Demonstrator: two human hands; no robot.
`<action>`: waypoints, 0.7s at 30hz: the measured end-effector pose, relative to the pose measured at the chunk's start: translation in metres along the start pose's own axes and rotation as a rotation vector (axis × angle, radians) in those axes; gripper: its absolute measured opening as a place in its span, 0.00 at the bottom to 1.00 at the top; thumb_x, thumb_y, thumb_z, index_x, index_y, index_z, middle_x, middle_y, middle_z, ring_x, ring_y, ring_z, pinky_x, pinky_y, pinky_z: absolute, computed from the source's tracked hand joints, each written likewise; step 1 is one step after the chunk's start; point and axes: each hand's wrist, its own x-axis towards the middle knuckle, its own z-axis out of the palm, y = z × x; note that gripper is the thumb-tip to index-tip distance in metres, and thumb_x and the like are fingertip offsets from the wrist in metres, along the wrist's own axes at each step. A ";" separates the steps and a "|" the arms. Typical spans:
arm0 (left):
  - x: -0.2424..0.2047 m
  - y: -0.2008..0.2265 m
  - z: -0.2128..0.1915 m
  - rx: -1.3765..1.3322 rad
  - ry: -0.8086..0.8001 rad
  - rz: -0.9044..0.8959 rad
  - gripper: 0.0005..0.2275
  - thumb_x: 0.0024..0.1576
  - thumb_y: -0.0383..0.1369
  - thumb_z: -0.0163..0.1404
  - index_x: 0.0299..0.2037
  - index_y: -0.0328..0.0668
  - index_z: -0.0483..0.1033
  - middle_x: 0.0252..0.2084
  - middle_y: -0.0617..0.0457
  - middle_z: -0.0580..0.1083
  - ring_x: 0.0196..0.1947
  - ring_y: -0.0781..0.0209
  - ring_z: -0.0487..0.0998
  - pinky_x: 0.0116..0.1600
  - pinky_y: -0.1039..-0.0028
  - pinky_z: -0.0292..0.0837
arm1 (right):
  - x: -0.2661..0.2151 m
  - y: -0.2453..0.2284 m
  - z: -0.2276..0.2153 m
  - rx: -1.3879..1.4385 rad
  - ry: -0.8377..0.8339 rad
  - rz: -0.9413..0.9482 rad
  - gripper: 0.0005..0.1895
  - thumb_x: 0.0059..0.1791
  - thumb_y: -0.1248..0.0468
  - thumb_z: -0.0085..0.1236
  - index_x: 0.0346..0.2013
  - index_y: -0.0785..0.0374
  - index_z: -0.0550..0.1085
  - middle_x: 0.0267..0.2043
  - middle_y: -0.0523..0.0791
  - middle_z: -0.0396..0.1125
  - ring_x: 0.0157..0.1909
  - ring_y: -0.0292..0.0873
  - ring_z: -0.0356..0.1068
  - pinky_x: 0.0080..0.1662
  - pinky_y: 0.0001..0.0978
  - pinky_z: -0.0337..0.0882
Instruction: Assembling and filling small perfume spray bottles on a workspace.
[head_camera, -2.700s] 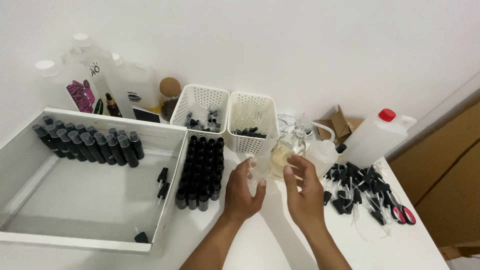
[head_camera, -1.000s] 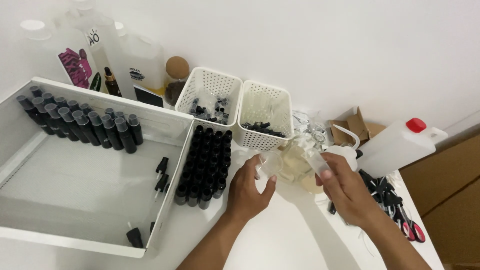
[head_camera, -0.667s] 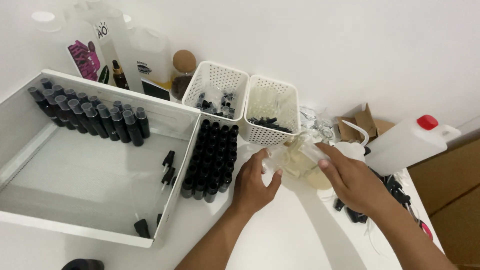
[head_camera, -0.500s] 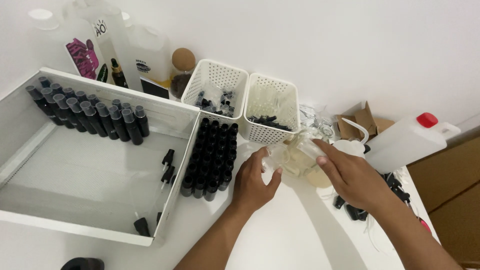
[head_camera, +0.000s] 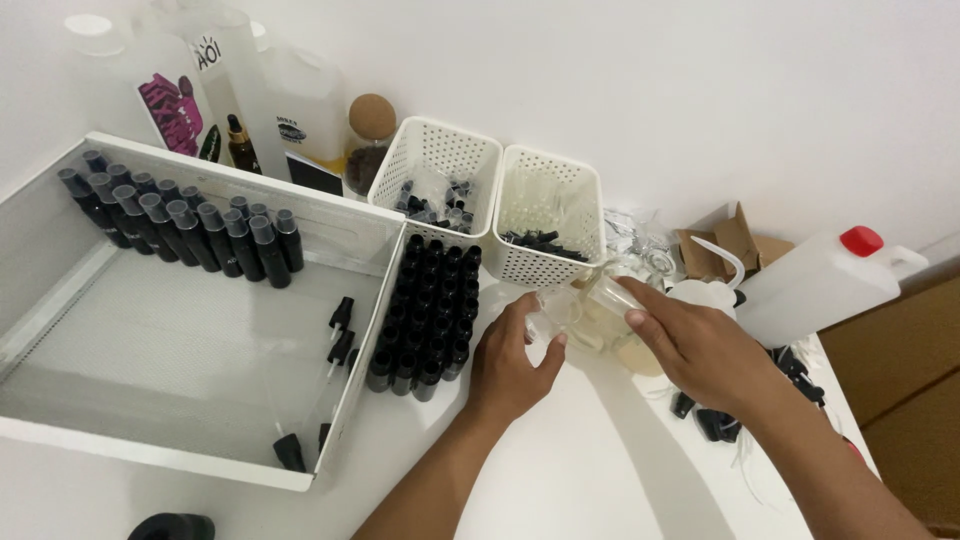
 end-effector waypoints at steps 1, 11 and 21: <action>0.000 0.000 0.000 -0.001 -0.001 0.000 0.20 0.55 0.37 0.57 0.54 0.42 0.67 0.46 0.42 0.78 0.32 0.47 0.80 0.34 0.61 0.77 | 0.000 -0.001 0.000 0.000 0.000 0.001 0.28 0.57 0.50 0.38 0.68 0.57 0.69 0.44 0.59 0.77 0.46 0.59 0.80 0.48 0.50 0.80; 0.003 0.004 -0.002 0.021 0.001 0.009 0.20 0.54 0.37 0.57 0.54 0.41 0.68 0.45 0.44 0.78 0.30 0.49 0.80 0.33 0.63 0.77 | 0.001 -0.012 -0.007 -0.026 -0.003 0.005 0.28 0.57 0.49 0.38 0.68 0.57 0.69 0.46 0.59 0.77 0.49 0.59 0.79 0.50 0.53 0.79; 0.001 -0.001 0.001 0.024 -0.026 -0.021 0.20 0.55 0.39 0.57 0.55 0.42 0.68 0.43 0.44 0.78 0.31 0.49 0.81 0.34 0.63 0.78 | 0.002 -0.014 -0.006 -0.046 -0.032 0.020 0.29 0.57 0.47 0.37 0.68 0.57 0.69 0.50 0.57 0.76 0.53 0.58 0.78 0.54 0.53 0.77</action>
